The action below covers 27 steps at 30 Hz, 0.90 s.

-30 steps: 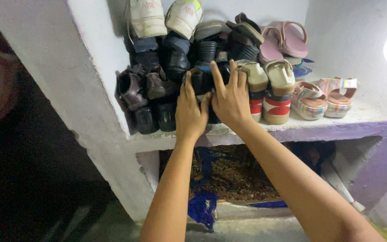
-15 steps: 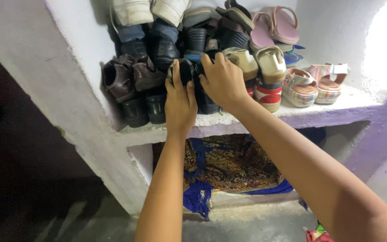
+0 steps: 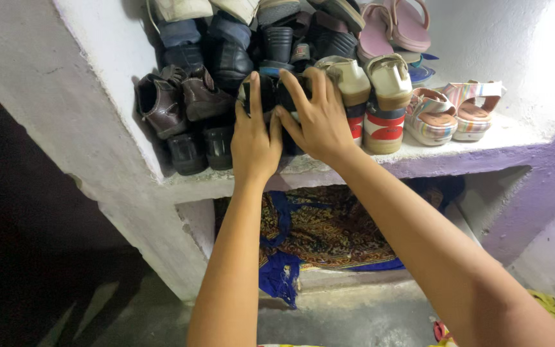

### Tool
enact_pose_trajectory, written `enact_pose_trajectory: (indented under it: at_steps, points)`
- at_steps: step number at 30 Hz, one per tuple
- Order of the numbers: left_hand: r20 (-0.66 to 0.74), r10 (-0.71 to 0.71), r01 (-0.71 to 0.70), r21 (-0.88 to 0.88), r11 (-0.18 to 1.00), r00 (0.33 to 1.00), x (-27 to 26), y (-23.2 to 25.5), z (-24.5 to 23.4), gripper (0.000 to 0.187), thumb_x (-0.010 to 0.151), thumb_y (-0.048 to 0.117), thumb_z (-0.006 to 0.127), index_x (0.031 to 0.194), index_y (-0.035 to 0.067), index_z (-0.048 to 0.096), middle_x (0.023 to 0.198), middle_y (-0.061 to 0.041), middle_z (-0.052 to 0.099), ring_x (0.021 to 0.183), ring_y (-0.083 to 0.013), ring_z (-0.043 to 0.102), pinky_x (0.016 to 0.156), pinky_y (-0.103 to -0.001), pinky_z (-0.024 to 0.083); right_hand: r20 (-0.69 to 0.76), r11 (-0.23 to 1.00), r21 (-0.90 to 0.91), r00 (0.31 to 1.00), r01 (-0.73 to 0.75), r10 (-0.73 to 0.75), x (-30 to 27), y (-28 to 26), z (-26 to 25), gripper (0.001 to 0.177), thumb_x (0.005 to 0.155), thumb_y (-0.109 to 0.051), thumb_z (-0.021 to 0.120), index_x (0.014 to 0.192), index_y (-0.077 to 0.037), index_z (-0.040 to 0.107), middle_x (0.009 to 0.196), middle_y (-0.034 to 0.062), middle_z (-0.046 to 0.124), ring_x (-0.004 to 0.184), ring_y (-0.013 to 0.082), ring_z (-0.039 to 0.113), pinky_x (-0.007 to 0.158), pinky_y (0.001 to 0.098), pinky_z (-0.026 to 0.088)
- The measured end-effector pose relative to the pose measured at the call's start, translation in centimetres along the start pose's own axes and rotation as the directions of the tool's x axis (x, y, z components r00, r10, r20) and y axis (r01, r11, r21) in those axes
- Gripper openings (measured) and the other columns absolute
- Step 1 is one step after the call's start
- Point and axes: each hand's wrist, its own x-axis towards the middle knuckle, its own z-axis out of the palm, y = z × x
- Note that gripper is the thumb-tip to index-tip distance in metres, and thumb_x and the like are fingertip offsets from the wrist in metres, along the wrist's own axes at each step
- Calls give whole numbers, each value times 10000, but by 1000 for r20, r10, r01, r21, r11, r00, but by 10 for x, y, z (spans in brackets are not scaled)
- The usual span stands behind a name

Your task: The person sits on the floor and organizes various shoes on a built-in wall shelf. They pick up pairs of sandals, sneakers, and boots from the floor and place them neatly on the shelf, adjusting their positions to fit.

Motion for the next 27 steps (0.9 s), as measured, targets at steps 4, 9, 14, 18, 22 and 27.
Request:
enact_pose_trajectory:
  at_steps: [4,9,14,18,22,27]
  points:
    - [-12,30,-30,15,999,999,-1,0,3,742,1030,253,596,1643,252,177,1501,-352,441,1156,-520,638,861,-510,584,97,969,212,989,-128,109,-15,3,7,708,1054,-315,648,1634,-114,295,1576,321,321,1301,542,494,1059,538,460]
    - [-30,116,-112,95,989,993,1,-4,5,754,1032,213,593,1644,166,155,1567,-363,358,1259,-542,568,921,-505,566,104,962,245,990,-119,96,-20,5,13,721,1046,-296,651,1642,-120,286,1616,308,292,1363,554,465,1118,536,437]
    - [104,-1,-10,105,994,995,-8,-3,1,746,1031,158,573,1638,128,140,1584,-421,249,1231,-564,526,905,-526,545,16,984,174,999,-37,35,-16,6,12,727,1017,-270,697,1621,-111,325,1617,342,231,1460,577,323,1208,577,340]
    - [74,173,-186,230,955,982,-34,-8,-24,720,973,60,534,1622,94,225,1544,-321,403,1275,-487,582,986,-487,552,-131,978,200,991,53,-27,-19,0,6,630,1057,-243,693,1574,-76,374,1642,311,236,1546,538,284,1275,616,310]
    - [-225,142,-68,306,950,964,-33,-27,-68,492,1116,115,526,1555,70,310,1432,-216,597,1232,-386,670,1033,-453,571,-131,986,74,981,151,-140,-11,-17,0,537,1012,-230,706,1475,-122,455,1585,244,350,1531,461,317,1271,649,221]
    - [-302,-125,234,360,903,945,-19,-37,-111,621,1031,163,552,1572,42,272,1127,-250,679,892,-413,702,717,-489,556,19,982,-2,982,188,-188,23,-74,16,573,980,-257,683,1496,-150,458,1506,154,541,1506,344,414,1274,614,162]
